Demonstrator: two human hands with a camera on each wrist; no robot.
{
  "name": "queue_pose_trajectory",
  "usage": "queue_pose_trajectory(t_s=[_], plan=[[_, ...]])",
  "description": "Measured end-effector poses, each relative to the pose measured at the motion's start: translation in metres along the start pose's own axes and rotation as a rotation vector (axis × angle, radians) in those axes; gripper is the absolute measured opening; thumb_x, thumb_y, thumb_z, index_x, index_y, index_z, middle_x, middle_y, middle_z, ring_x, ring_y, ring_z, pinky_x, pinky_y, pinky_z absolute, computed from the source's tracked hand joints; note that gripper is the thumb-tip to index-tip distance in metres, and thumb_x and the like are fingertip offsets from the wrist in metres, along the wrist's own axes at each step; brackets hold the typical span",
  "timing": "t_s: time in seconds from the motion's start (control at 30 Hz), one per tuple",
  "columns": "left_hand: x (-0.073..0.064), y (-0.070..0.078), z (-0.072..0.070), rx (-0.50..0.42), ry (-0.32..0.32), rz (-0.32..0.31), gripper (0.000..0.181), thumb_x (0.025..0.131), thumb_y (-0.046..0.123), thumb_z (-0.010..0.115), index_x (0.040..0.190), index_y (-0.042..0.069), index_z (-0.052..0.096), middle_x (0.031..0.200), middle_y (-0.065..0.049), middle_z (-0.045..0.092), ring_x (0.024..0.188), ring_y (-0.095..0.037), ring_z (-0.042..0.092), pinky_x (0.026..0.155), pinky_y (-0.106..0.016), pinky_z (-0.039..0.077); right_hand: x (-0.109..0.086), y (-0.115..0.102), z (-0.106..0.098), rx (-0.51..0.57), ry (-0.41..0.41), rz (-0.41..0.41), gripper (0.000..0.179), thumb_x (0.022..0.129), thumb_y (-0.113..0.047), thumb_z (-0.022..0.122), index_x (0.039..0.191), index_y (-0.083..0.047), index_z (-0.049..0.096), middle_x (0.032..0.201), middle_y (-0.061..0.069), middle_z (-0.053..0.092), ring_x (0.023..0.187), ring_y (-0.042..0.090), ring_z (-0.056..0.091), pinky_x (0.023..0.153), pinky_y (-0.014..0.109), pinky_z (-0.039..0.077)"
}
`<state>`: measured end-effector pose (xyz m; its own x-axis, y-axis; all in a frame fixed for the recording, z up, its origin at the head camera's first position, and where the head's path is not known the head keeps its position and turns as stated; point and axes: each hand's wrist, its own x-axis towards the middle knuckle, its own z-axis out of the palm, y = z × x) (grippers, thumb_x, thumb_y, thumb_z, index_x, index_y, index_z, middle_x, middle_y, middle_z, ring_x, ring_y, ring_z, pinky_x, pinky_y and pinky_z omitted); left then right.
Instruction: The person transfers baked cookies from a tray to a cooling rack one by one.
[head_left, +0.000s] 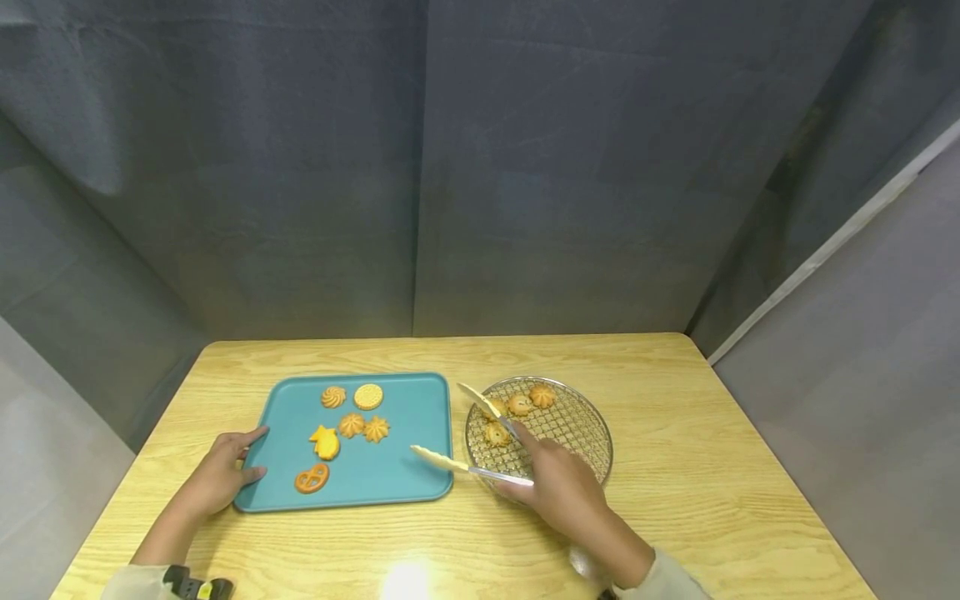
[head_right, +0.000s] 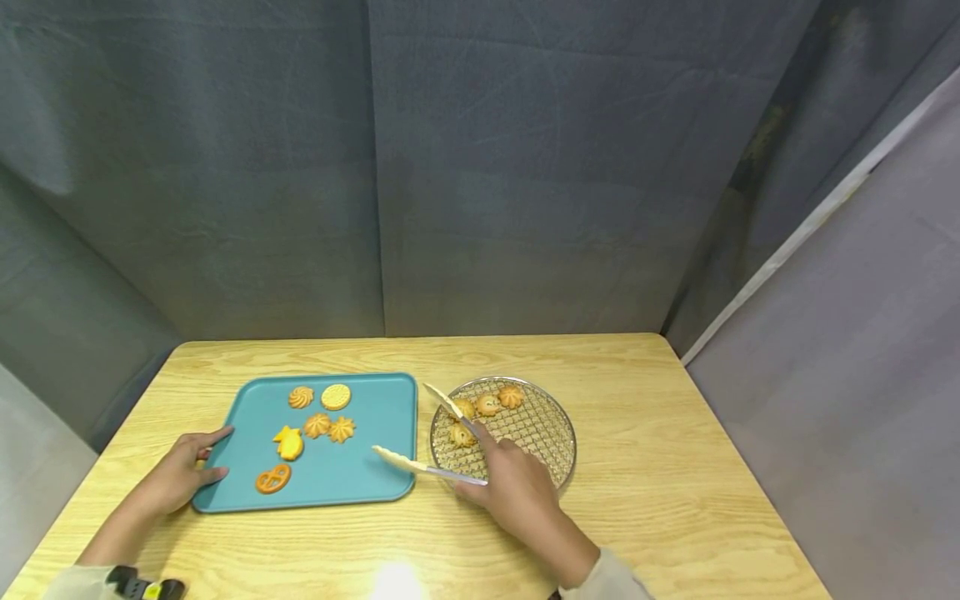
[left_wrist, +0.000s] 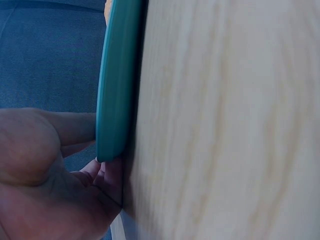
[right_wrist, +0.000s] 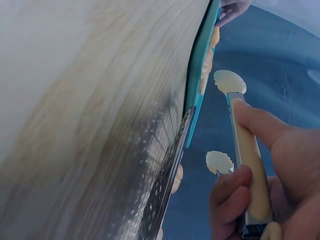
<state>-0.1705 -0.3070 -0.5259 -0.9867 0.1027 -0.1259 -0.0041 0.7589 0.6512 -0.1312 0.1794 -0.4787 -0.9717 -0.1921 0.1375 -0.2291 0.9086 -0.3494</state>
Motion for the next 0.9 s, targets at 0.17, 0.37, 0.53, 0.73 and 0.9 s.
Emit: queue_pose_trajectory(t_s=[0.17, 0.37, 0.53, 0.73, 0.9], plan=[[0.001, 0.0, 0.0, 0.0, 0.001, -0.005, 0.066, 0.097, -0.001, 0.065, 0.154, -0.01, 0.035, 0.142, -0.037, 0.033, 0.124, -0.056, 0.046, 0.097, -0.064, 0.05, 0.006, -0.008, 0.005, -0.01, -0.009, -0.046, 0.096, 0.075, -0.057, 0.086, 0.154, -0.017, 0.049, 0.091, 0.007, 0.071, 0.069, 0.018, 0.063, 0.057, 0.036, 0.055], [0.001, 0.001, 0.0, 0.003, 0.004, -0.005, 0.066, 0.096, -0.001, 0.065, 0.154, -0.011, 0.035, 0.141, -0.038, 0.034, 0.124, -0.057, 0.045, 0.098, -0.065, 0.049, 0.013, -0.015, 0.012, -0.007, -0.034, -0.075, 0.094, 0.076, -0.058, 0.086, 0.153, -0.02, 0.048, 0.084, 0.003, 0.067, 0.061, 0.012, 0.055, 0.05, 0.029, 0.046], [0.0, 0.002, 0.0, 0.008, 0.001, -0.012, 0.066, 0.096, -0.001, 0.065, 0.154, -0.011, 0.035, 0.141, -0.038, 0.033, 0.123, -0.056, 0.046, 0.098, -0.065, 0.049, 0.018, -0.019, 0.017, -0.013, -0.043, -0.08, 0.092, 0.076, -0.058, 0.086, 0.152, -0.02, 0.049, 0.083, 0.002, 0.065, 0.057, 0.012, 0.052, 0.047, 0.027, 0.043], [-0.001, 0.002, 0.0, 0.015, 0.006, -0.001, 0.065, 0.096, -0.002, 0.065, 0.153, -0.011, 0.035, 0.141, -0.038, 0.034, 0.122, -0.055, 0.047, 0.096, -0.064, 0.051, 0.022, -0.025, 0.021, -0.002, -0.078, -0.086, 0.095, 0.078, -0.058, 0.084, 0.155, -0.018, 0.047, 0.075, -0.004, 0.056, 0.055, 0.011, 0.047, 0.046, 0.026, 0.041], [-0.001, 0.002, 0.001, 0.011, 0.009, -0.003, 0.066, 0.096, -0.002, 0.065, 0.153, -0.011, 0.035, 0.142, -0.038, 0.033, 0.122, -0.056, 0.046, 0.097, -0.064, 0.05, 0.026, -0.028, 0.023, 0.005, -0.112, -0.071, 0.096, 0.078, -0.06, 0.084, 0.156, -0.018, 0.045, 0.077, -0.001, 0.06, 0.055, 0.012, 0.048, 0.045, 0.028, 0.041]])
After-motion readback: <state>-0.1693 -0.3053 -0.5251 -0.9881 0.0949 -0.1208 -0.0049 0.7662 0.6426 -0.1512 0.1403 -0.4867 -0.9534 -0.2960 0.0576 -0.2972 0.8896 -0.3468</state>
